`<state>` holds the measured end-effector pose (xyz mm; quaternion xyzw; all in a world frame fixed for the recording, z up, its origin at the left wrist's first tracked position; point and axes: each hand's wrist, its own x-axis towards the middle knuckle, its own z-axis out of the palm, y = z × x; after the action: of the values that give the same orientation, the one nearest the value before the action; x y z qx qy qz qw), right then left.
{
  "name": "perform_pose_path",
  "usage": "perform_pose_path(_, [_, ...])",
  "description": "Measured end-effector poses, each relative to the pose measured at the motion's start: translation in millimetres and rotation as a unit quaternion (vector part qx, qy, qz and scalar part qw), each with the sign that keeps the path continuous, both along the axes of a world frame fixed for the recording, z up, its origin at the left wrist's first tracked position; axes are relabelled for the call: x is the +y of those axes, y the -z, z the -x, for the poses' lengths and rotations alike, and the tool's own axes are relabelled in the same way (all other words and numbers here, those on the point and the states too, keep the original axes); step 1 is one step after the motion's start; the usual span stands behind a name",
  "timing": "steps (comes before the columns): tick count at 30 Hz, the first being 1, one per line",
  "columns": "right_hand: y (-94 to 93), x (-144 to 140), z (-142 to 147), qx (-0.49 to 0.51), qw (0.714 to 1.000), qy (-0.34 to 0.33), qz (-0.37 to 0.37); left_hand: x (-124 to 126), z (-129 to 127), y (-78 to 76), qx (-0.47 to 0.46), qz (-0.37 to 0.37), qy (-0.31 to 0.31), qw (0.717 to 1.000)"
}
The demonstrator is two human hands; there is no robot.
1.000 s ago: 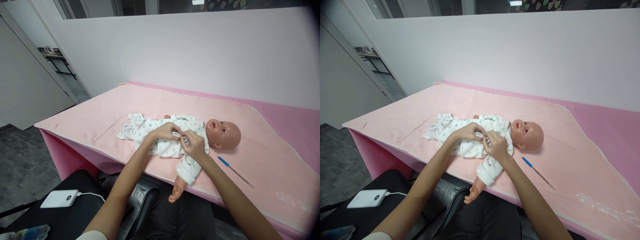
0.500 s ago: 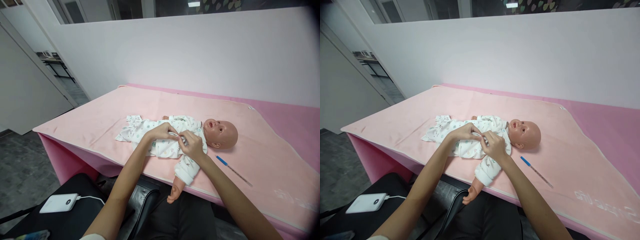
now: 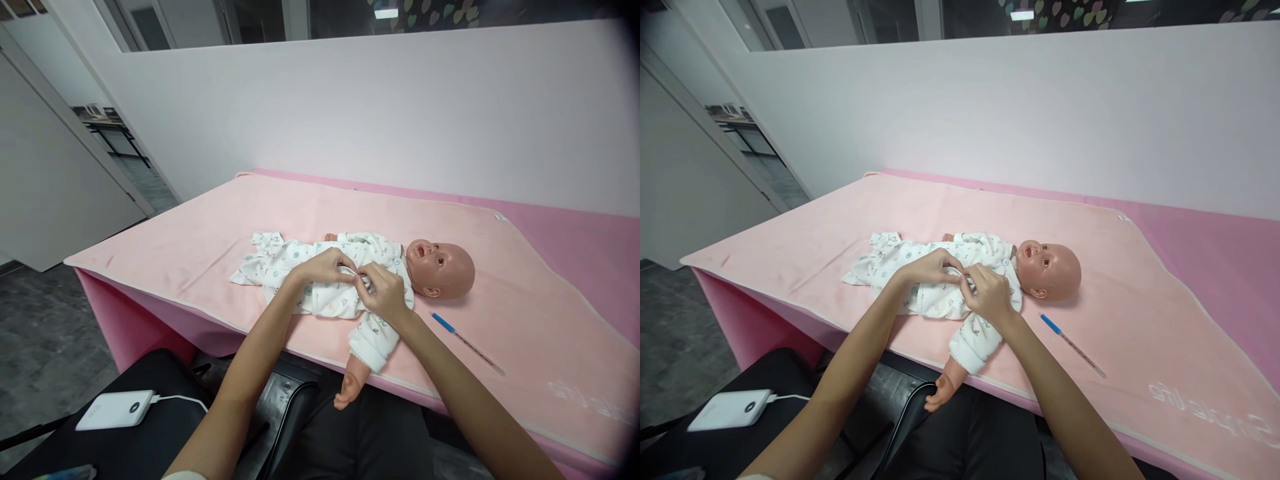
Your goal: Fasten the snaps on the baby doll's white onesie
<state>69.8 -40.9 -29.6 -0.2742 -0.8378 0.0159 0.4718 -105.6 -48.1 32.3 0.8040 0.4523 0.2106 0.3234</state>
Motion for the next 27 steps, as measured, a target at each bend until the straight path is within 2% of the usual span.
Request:
perform_pose_path(20, [0.8,0.2,0.4,0.003,1.0,-0.001,-0.007,1.1,-1.4,2.4,-0.005,-0.023,0.03,0.999])
perform_pose_path(27, [-0.4,0.6,0.7,0.007,1.0,-0.006,-0.024,1.1,-2.5,4.2,-0.043,-0.012,0.042,0.998])
